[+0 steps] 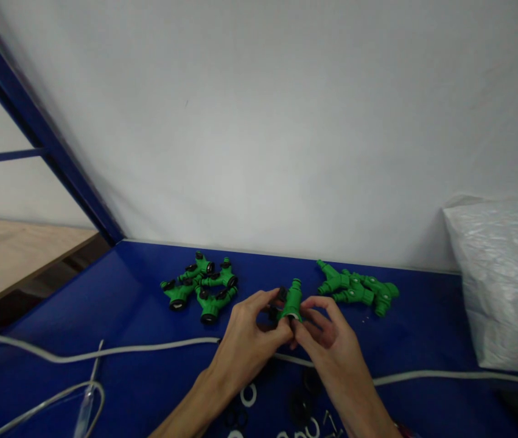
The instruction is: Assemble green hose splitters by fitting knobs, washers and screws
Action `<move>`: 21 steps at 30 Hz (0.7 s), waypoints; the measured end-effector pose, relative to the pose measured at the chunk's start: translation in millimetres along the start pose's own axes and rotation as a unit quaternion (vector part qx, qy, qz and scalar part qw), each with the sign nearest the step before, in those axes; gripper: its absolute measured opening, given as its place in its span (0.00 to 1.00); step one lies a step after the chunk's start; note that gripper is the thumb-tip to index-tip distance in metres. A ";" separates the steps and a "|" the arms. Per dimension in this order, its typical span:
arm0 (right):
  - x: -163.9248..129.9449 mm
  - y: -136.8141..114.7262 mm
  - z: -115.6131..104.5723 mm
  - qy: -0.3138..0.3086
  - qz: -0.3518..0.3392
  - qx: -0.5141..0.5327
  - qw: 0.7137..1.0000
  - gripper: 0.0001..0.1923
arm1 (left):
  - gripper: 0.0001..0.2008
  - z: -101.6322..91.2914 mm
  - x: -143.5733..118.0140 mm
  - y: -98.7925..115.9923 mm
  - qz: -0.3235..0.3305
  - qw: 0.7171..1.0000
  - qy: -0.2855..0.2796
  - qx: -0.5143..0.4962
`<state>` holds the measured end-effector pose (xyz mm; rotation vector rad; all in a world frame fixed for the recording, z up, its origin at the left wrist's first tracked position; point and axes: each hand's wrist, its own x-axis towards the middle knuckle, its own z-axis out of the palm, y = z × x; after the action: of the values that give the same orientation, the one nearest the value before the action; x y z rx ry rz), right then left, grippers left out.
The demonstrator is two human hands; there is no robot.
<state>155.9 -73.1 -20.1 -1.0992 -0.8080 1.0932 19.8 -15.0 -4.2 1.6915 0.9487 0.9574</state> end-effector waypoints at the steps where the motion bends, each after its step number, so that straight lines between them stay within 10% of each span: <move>1: -0.3 -1.0 0.1 0.001 0.000 -0.004 1.000 0.21 | 0.16 -0.2 0.2 -1.0 -0.006 1.000 0.004 0.004; 10: -4.8 -18.7 -1.0 -0.052 -0.027 -0.147 0.987 0.14 | 0.13 -8.7 7.2 0.8 -0.040 0.999 0.010 -0.015; 17: -13.3 -8.1 -2.6 -0.246 -0.121 -0.471 0.838 0.19 | 0.13 -22.4 21.0 3.7 -0.093 0.979 0.101 -0.147; 21: -17.2 11.0 -3.3 -0.270 -0.116 -0.521 0.801 0.19 | 0.21 -19.9 21.0 -3.3 -0.109 0.968 0.080 -0.209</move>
<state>150.9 -89.6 -31.5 -1.5185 -2.1079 0.7066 9.5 11.7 1.5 1.1459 0.9369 1.0690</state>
